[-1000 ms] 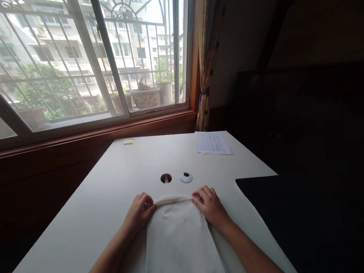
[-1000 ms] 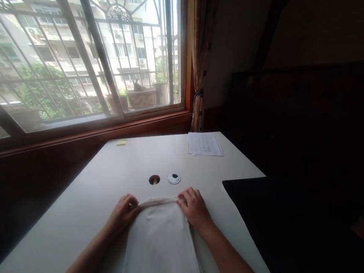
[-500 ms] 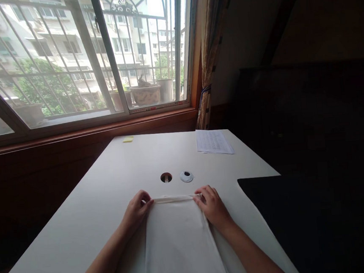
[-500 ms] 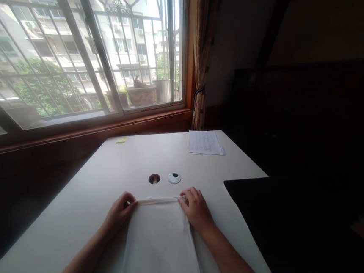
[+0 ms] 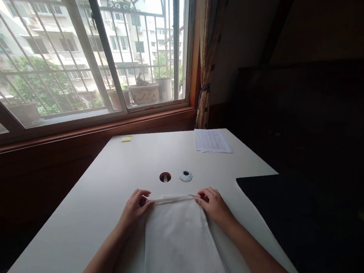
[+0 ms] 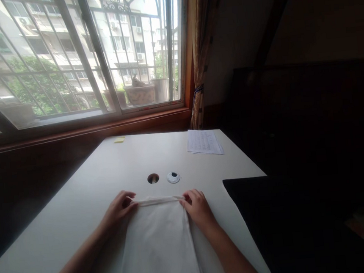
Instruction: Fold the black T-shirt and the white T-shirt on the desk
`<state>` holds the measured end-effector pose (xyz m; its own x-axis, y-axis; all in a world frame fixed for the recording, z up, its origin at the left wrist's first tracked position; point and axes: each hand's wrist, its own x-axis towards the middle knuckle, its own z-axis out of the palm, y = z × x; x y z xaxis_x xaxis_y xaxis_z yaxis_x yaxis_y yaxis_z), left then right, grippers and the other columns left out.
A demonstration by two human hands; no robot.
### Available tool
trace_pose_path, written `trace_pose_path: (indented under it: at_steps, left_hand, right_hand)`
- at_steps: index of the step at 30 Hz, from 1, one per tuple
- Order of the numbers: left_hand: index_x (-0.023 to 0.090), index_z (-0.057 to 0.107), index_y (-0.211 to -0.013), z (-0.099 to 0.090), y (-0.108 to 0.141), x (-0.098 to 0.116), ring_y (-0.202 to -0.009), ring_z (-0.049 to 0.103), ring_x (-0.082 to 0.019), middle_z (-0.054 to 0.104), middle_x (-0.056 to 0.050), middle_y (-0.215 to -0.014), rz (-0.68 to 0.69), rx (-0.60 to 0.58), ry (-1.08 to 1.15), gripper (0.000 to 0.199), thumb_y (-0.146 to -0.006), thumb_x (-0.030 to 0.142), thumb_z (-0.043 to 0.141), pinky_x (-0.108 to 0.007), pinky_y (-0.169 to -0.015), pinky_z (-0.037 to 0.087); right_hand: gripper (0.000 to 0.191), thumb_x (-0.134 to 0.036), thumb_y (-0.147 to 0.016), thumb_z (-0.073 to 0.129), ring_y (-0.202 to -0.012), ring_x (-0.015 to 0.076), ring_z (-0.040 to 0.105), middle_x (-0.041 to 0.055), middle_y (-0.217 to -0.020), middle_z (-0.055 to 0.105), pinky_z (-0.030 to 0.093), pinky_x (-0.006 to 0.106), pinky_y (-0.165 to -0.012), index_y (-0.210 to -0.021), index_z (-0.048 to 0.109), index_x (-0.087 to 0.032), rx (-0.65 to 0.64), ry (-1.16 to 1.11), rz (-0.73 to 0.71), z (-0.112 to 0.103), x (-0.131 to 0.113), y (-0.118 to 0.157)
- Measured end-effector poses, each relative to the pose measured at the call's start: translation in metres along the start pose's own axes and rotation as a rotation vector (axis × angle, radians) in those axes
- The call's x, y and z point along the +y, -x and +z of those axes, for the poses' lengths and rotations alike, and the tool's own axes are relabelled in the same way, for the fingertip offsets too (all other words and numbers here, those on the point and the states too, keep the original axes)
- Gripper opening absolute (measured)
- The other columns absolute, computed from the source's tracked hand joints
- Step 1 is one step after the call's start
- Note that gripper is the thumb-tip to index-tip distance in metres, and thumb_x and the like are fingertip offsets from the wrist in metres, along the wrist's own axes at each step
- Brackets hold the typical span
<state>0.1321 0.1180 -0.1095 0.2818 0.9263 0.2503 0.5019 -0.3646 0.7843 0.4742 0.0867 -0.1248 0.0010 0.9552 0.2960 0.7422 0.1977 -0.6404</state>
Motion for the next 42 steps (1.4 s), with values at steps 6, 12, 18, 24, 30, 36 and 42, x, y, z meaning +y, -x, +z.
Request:
trace_pose_path:
  at_steps: [6,12,18,24,30,36,42]
  left_hand:
    - [0.022,0.071,-0.103,-0.01,-0.002,0.008,-0.08,0.06,-0.021,0.065,-0.005,-0.091,-0.013,-0.125,-0.105,0.028,-0.087,0.043,0.065,-0.032,-0.074,0.05]
    - [0.02,0.066,-0.09,-0.009,0.0,0.011,-0.076,0.06,-0.02,0.065,-0.003,-0.082,-0.043,-0.125,-0.001,0.023,-0.087,0.043,0.063,-0.03,-0.07,0.049]
    - [0.021,0.057,-0.097,-0.015,0.006,0.03,-0.09,0.065,-0.021,0.072,-0.005,-0.101,-0.073,-0.167,0.314,0.028,-0.095,0.05,0.061,-0.03,-0.076,0.049]
    - [0.023,0.051,-0.13,-0.025,0.004,0.063,-0.083,0.062,-0.018,0.069,-0.001,-0.09,-0.152,-0.151,0.528,0.045,-0.095,0.047,0.065,-0.029,-0.074,0.047]
    - [0.021,0.058,-0.126,-0.007,-0.007,0.031,-0.076,0.066,-0.02,0.07,-0.002,-0.085,-0.258,-0.028,0.479,0.053,-0.087,0.054,0.069,-0.029,-0.067,0.05]
    - [0.021,0.063,-0.113,0.004,-0.013,-0.011,-0.098,0.072,-0.026,0.07,-0.009,-0.113,-0.075,0.166,0.114,0.028,-0.092,0.038,0.059,-0.042,-0.087,0.058]
    - [0.025,0.065,-0.118,0.009,-0.008,-0.006,-0.114,0.063,-0.026,0.062,-0.009,-0.127,0.104,0.182,-0.046,0.025,-0.098,0.034,0.052,-0.046,-0.101,0.052]
  right_hand:
    - [0.01,-0.031,-0.09,0.056,-0.092,0.0269,0.061,0.0059,-0.093,0.068,0.052,0.042,-0.084,-0.09,0.064,-0.026,0.012,-0.072,0.0,-0.004,-0.008,0.007]
    - [0.017,-0.041,-0.093,0.054,-0.088,0.0234,0.067,0.0046,-0.097,0.07,0.056,0.036,-0.078,-0.097,0.061,-0.026,0.025,-0.275,0.061,-0.008,-0.013,0.011]
    - [0.03,-0.05,-0.091,0.06,-0.08,0.02,0.067,0.0039,-0.103,0.066,0.056,0.031,-0.063,-0.108,0.056,-0.026,-0.039,-0.593,0.152,-0.017,-0.025,0.013]
    - [0.044,-0.051,-0.092,0.061,-0.064,0.0128,0.056,0.0,-0.1,0.062,0.046,0.022,-0.049,-0.127,0.046,-0.029,0.003,-0.757,0.178,-0.032,-0.047,0.003]
    - [0.037,-0.039,-0.093,0.053,-0.064,0.016,0.06,0.0002,-0.091,0.065,0.049,0.028,-0.059,-0.127,0.052,-0.025,0.103,-0.268,0.1,-0.011,-0.029,-0.015]
    - [0.036,-0.027,-0.088,0.052,-0.08,0.0222,0.063,0.0049,-0.095,0.064,0.051,0.039,-0.08,-0.123,0.058,-0.022,0.131,-0.089,0.029,0.012,-0.013,-0.017]
    - [0.036,-0.033,-0.093,0.05,-0.069,0.0176,0.059,0.0098,-0.111,0.059,0.055,0.037,-0.075,-0.126,0.056,-0.02,0.177,-0.051,0.016,0.015,-0.015,-0.01]
